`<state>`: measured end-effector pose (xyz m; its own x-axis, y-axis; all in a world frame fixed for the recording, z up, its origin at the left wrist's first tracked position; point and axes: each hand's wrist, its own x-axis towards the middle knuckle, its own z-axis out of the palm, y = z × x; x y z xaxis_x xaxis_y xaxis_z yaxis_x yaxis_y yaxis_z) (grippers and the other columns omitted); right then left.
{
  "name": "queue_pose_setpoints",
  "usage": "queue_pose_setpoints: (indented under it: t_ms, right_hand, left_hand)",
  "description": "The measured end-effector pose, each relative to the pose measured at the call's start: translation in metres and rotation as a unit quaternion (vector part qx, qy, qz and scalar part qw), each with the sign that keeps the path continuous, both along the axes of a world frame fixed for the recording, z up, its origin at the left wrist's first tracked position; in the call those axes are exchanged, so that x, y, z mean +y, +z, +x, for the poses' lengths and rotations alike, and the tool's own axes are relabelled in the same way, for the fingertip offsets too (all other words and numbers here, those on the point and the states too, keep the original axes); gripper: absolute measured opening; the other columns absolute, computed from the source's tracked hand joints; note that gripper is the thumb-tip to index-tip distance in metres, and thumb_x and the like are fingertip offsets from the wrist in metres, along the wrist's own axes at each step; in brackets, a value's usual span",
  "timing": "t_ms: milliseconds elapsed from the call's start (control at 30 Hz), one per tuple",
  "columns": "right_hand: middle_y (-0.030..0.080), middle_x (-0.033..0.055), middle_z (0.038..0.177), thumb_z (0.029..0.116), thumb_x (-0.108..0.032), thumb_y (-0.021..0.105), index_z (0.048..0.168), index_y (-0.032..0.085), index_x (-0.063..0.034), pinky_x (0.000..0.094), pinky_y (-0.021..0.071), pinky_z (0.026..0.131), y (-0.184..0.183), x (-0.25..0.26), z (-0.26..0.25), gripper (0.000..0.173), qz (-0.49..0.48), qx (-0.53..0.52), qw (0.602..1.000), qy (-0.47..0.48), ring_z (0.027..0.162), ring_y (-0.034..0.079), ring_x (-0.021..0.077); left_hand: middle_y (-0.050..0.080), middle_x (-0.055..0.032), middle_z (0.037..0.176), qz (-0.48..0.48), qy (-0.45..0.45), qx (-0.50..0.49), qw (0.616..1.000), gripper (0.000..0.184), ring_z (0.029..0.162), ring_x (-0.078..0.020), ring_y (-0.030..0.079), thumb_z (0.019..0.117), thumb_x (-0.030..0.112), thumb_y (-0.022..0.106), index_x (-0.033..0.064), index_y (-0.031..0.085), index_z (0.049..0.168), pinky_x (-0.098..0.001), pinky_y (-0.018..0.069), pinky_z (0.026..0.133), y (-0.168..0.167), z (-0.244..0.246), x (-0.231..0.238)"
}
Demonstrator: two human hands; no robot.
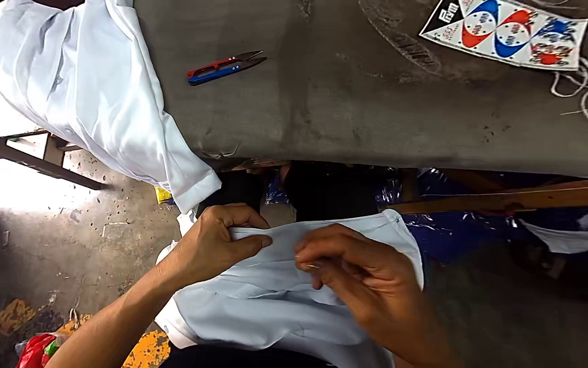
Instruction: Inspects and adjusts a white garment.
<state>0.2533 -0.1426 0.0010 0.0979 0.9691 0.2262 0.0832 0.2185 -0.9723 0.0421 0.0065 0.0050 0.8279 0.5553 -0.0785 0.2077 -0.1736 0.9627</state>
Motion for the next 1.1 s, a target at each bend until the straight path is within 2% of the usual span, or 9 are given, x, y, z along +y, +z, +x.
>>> queue_pose_setpoints:
  t_ms: [133, 200, 267, 433, 1100]
  right_hand:
    - [0.070, 0.0018, 0.094, 0.0973, -0.013, 0.070, 0.101, 0.076, -0.0053, 0.0185, 0.0588, 0.067, -0.011, 0.010, -0.020, 0.010, -0.026, -0.048, 0.997, -0.048, 0.078, 0.067, 0.0057]
    - [0.069, 0.0031, 0.096, 0.0950, -0.011, 0.071, 0.098, 0.076, -0.0050, 0.0186, 0.0588, 0.068, -0.015, 0.012, -0.025, 0.008, -0.024, -0.047, 0.997, -0.065, 0.081, 0.067, 0.0068]
    - [0.069, 0.0038, 0.099, 0.0950, -0.011, 0.071, 0.098, 0.077, -0.0052, 0.0182, 0.0587, 0.069, -0.017, 0.012, -0.027, 0.008, -0.023, -0.053, 0.995, -0.076, 0.083, 0.067, 0.0069]
    - [0.069, 0.0018, 0.094, 0.0959, -0.012, 0.070, 0.099, 0.078, -0.0057, 0.0155, 0.0569, 0.065, -0.019, 0.011, -0.031, 0.010, -0.019, -0.086, 0.991, -0.105, 0.079, 0.066, 0.0036]
    - [0.066, 0.0001, 0.090, 0.0964, -0.012, 0.066, 0.099, 0.078, -0.0071, 0.0115, 0.0511, 0.060, -0.016, 0.012, -0.030, 0.013, -0.012, -0.132, 0.986, -0.101, 0.074, 0.060, -0.0008]
  left_hand:
    - [0.070, 0.0010, 0.090, 0.008, 0.027, -0.023, 0.999, 0.014, 0.079, -0.0023, 0.064, 0.0937, 0.019, 0.075, 0.0059, 0.076, 0.099, -0.0183, 0.0544, 0.070, -0.001, -0.004, -0.003]
    - [0.070, 0.0010, 0.091, -0.001, 0.031, -0.029, 0.999, 0.014, 0.079, -0.0024, 0.064, 0.0941, 0.018, 0.074, 0.0057, 0.075, 0.100, -0.0185, 0.0550, 0.070, -0.001, -0.005, -0.003]
    - [0.069, 0.0010, 0.091, -0.003, 0.031, -0.038, 0.999, 0.013, 0.079, -0.0025, 0.064, 0.0944, 0.017, 0.073, 0.0055, 0.075, 0.100, -0.0184, 0.0547, 0.070, -0.003, -0.007, -0.004]
    - [0.068, 0.0002, 0.091, 0.005, 0.026, -0.057, 0.998, 0.011, 0.080, -0.0021, 0.063, 0.0942, 0.014, 0.072, 0.0044, 0.075, 0.098, -0.0173, 0.0533, 0.070, -0.005, -0.009, -0.004]
    - [0.067, 0.0003, 0.090, 0.018, 0.014, -0.072, 0.997, 0.011, 0.081, -0.0018, 0.062, 0.0937, 0.012, 0.072, 0.0037, 0.076, 0.099, -0.0165, 0.0521, 0.070, -0.004, -0.012, -0.004]
